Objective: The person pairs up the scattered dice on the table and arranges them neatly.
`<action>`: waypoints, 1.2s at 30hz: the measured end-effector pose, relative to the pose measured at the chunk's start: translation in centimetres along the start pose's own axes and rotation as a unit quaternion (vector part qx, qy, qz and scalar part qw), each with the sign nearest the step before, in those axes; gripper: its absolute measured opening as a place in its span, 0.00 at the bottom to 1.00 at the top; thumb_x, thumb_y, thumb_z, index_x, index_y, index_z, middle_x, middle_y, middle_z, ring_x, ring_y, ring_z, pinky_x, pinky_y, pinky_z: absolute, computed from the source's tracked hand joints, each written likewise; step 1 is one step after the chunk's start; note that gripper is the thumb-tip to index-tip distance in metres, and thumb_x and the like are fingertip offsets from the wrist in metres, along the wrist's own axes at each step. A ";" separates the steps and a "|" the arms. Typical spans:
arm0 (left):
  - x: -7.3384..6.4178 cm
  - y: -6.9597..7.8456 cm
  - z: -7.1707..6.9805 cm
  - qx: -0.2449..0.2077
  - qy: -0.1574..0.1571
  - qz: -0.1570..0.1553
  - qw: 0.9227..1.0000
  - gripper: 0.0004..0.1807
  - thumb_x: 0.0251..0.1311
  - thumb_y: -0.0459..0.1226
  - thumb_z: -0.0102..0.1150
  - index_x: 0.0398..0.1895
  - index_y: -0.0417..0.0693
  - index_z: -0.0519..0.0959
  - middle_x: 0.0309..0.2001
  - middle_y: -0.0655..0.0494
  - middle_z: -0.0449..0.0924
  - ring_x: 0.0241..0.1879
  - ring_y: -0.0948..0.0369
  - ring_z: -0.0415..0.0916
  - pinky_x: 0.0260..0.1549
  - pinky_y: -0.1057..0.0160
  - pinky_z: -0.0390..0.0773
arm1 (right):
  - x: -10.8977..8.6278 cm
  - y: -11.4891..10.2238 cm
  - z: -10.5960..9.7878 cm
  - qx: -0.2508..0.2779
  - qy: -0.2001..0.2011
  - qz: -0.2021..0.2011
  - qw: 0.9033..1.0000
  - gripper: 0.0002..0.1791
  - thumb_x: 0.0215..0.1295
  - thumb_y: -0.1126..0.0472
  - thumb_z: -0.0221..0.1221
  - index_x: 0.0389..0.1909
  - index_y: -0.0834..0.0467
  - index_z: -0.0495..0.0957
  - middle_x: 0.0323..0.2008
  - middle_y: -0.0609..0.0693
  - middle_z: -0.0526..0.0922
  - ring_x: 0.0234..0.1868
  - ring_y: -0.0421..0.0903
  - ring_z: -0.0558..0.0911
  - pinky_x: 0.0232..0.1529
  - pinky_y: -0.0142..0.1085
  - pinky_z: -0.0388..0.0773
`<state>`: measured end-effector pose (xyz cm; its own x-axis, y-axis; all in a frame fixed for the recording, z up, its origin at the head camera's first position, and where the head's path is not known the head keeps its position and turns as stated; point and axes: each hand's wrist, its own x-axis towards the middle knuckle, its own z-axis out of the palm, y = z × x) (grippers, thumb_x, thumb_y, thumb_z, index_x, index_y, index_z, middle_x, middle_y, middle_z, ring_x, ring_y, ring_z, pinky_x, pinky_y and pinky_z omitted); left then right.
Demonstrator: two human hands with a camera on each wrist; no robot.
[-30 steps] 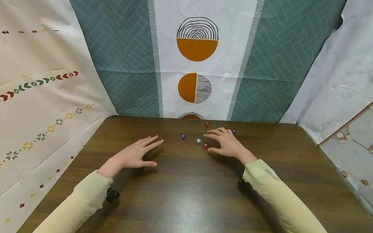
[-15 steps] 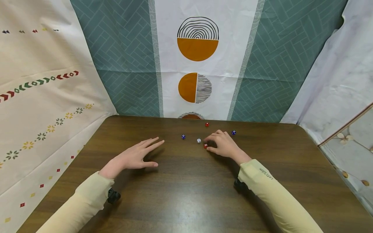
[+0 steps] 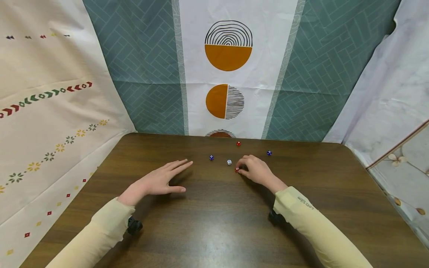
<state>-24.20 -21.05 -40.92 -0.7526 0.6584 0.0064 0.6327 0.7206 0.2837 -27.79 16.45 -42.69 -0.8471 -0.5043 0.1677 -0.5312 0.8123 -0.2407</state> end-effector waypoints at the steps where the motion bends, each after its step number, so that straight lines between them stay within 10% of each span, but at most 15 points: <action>1: 0.0 0.1 0.0 -0.005 -0.001 -0.001 1.000 0.48 0.60 0.65 0.56 0.79 0.66 0.47 0.79 0.49 0.49 0.77 0.43 0.52 0.67 0.36 0.61 | -0.1 -0.1 0.0 0.008 -0.001 0.006 1.000 0.07 0.63 0.58 0.66 0.41 0.50 0.85 0.42 0.46 0.85 0.46 0.48 0.81 0.47 0.45 0.79; 20: 0.9 2.7 0.3 -0.059 -0.032 -0.006 0.998 0.48 0.60 0.65 0.56 0.79 0.64 0.49 0.78 0.54 0.52 0.78 0.48 0.51 0.69 0.38 0.60 | -3.0 -2.2 0.5 0.163 -0.003 0.044 0.986 0.05 0.60 0.61 0.69 0.37 0.52 0.85 0.35 0.47 0.80 0.29 0.37 0.72 0.33 0.29 0.71; 36: 2.3 5.2 1.5 -0.093 -0.042 0.010 0.995 0.44 0.63 0.61 0.56 0.78 0.59 0.53 0.76 0.56 0.57 0.75 0.51 0.56 0.67 0.43 0.64 | -4.9 -5.2 1.1 0.177 0.007 0.089 0.980 0.06 0.55 0.58 0.72 0.34 0.49 0.87 0.31 0.43 0.79 0.27 0.37 0.72 0.29 0.29 0.69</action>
<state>-22.32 -15.47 -40.88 -0.7178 0.6933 -0.0641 0.5968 0.6602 0.4561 -20.93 14.32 -43.34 -0.9280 -0.3576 0.1049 -0.3487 0.7339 -0.5829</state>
